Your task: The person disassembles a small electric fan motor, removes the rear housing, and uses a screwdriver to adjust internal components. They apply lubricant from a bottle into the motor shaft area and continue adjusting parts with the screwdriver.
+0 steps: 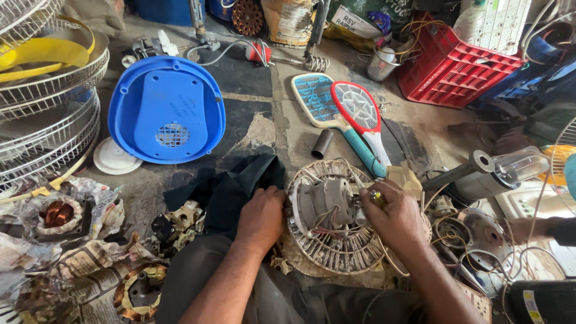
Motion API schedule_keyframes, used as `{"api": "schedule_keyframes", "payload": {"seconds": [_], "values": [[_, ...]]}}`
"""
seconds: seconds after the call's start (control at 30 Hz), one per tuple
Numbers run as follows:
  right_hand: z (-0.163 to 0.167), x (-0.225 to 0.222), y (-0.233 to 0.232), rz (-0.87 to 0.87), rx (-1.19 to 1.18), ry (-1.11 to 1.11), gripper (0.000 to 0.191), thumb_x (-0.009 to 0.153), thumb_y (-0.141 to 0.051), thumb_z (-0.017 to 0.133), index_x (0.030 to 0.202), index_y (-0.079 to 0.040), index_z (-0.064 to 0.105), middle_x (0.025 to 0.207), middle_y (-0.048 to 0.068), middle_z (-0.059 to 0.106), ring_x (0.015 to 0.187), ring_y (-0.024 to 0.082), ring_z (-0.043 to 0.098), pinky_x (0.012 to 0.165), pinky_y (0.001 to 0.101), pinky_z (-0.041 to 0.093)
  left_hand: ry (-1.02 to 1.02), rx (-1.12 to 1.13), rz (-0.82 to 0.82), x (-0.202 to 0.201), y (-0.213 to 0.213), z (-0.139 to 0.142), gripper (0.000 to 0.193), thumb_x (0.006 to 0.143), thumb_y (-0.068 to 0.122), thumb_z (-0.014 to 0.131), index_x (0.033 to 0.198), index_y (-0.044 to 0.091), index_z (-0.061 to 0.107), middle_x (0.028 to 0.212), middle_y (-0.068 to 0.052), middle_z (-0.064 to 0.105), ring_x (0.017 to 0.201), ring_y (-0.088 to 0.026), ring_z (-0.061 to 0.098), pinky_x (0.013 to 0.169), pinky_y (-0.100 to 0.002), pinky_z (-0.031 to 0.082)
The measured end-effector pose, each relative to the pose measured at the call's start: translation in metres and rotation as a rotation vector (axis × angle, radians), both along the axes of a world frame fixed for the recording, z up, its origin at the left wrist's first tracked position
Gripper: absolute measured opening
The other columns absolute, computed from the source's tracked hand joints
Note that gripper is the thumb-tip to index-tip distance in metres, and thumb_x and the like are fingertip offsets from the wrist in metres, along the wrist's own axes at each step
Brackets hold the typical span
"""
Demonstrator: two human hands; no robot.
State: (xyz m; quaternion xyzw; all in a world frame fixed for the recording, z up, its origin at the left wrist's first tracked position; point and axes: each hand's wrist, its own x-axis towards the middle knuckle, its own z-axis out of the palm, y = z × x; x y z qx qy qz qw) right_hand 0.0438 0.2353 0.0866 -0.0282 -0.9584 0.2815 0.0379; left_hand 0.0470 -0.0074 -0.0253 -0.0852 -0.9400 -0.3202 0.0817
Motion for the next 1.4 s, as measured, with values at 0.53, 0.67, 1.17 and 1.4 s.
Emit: {"api": "schedule_keyframes", "payload": {"seconds": [0.53,0.67,1.17,1.4], "values": [[0.016,-0.009,0.018,-0.170,-0.160,-0.053,0.037,0.089,-0.043,0.076,0.100,-0.008,0.076,0.076,0.008,0.073,0.067,0.012,0.066,0.063,0.0287,0.051,-0.083,0.113,0.012,-0.001,0.003,0.002,0.028,0.079,0.004,0.069,0.107,0.008,0.071,0.109,-0.012,0.064,0.105,-0.037,0.061,0.085,-0.049,0.053],[0.012,-0.001,0.000,0.110,-0.049,-0.152,0.036,0.081,-0.034,0.077,0.108,-0.012,0.079,0.112,-0.003,0.073,0.072,0.013,0.077,0.068,0.0305,0.061,-0.104,0.088,0.002,0.000,0.004,0.000,0.023,0.079,0.004,0.069,0.101,0.008,0.073,0.107,-0.012,0.064,0.105,-0.036,0.061,0.087,-0.049,0.053],[-0.018,-0.044,0.002,-0.182,0.070,-0.207,0.038,0.091,-0.034,0.066,0.111,-0.002,0.074,0.075,0.018,0.077,0.065,0.023,0.075,0.068,0.0372,0.059,-0.004,0.076,0.001,-0.005,0.003,0.004,0.022,0.075,0.005,0.075,0.097,0.005,0.069,0.105,-0.010,0.066,0.104,-0.035,0.061,0.085,-0.047,0.054],[-0.002,-0.033,0.038,-0.366,-0.073,-0.131,0.045,0.098,-0.045,0.064,0.103,-0.004,0.082,0.087,0.017,0.078,0.072,0.021,0.069,0.070,0.0393,0.055,0.001,0.097,0.008,-0.004,0.004,0.003,0.025,0.075,0.008,0.077,0.099,0.004,0.070,0.106,-0.012,0.065,0.105,-0.036,0.061,0.086,-0.047,0.053]]}}
